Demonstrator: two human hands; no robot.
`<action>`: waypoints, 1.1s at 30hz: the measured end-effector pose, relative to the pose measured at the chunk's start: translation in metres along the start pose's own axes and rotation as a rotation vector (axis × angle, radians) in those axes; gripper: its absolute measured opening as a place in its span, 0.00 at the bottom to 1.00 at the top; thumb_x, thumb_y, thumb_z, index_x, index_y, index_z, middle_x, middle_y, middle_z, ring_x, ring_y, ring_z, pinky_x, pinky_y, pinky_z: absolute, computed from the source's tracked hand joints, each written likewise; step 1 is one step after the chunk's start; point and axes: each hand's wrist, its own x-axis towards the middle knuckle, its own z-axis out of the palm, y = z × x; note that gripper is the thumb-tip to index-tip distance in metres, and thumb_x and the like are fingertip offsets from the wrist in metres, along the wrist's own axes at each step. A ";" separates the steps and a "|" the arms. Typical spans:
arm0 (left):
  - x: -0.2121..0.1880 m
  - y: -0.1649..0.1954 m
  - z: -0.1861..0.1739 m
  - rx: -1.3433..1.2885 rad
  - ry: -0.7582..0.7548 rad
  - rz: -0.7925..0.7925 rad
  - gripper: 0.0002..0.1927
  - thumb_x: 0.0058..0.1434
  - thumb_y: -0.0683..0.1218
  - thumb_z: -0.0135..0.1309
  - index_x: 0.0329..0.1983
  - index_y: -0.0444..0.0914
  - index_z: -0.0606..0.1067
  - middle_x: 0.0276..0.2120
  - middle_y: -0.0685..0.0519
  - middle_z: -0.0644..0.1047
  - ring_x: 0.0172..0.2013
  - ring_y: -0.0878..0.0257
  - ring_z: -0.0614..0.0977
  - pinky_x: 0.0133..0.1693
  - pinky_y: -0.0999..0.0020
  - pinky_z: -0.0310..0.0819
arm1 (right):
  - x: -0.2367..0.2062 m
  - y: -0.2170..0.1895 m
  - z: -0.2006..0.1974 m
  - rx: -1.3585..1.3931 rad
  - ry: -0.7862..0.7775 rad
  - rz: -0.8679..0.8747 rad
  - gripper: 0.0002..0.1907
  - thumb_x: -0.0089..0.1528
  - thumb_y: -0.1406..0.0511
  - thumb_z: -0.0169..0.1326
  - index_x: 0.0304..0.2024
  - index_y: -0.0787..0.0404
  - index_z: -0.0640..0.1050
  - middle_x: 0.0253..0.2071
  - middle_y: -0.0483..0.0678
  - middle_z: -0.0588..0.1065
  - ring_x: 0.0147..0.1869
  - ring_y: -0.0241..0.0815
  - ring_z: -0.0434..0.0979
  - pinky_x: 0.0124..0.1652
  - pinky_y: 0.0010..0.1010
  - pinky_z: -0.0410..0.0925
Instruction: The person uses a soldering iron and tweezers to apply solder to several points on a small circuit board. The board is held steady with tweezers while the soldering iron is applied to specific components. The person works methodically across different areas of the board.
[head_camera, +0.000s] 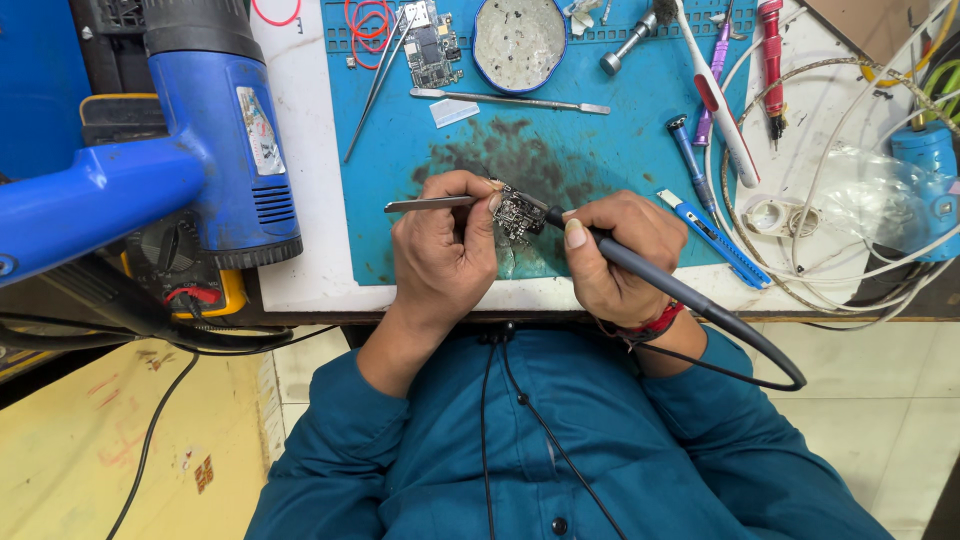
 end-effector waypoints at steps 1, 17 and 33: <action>0.000 0.000 0.000 0.000 0.000 0.006 0.06 0.70 0.37 0.57 0.46 0.36 0.72 0.38 0.50 0.83 0.34 0.65 0.86 0.35 0.72 0.81 | 0.000 0.000 0.000 0.000 0.000 0.003 0.05 0.66 0.70 0.57 0.35 0.66 0.78 0.31 0.51 0.77 0.30 0.44 0.75 0.29 0.29 0.65; 0.001 0.001 0.000 0.007 0.006 0.007 0.06 0.70 0.37 0.57 0.46 0.36 0.72 0.38 0.50 0.83 0.33 0.64 0.86 0.35 0.72 0.80 | 0.001 0.000 0.001 -0.004 0.000 0.012 0.05 0.66 0.70 0.57 0.35 0.66 0.78 0.30 0.51 0.76 0.29 0.44 0.75 0.29 0.30 0.65; 0.001 0.001 -0.001 -0.009 -0.018 0.020 0.06 0.70 0.36 0.57 0.46 0.36 0.72 0.39 0.49 0.83 0.34 0.64 0.86 0.36 0.71 0.80 | 0.000 0.001 0.001 -0.002 0.008 0.000 0.04 0.66 0.70 0.57 0.35 0.65 0.77 0.30 0.51 0.77 0.30 0.44 0.76 0.29 0.30 0.65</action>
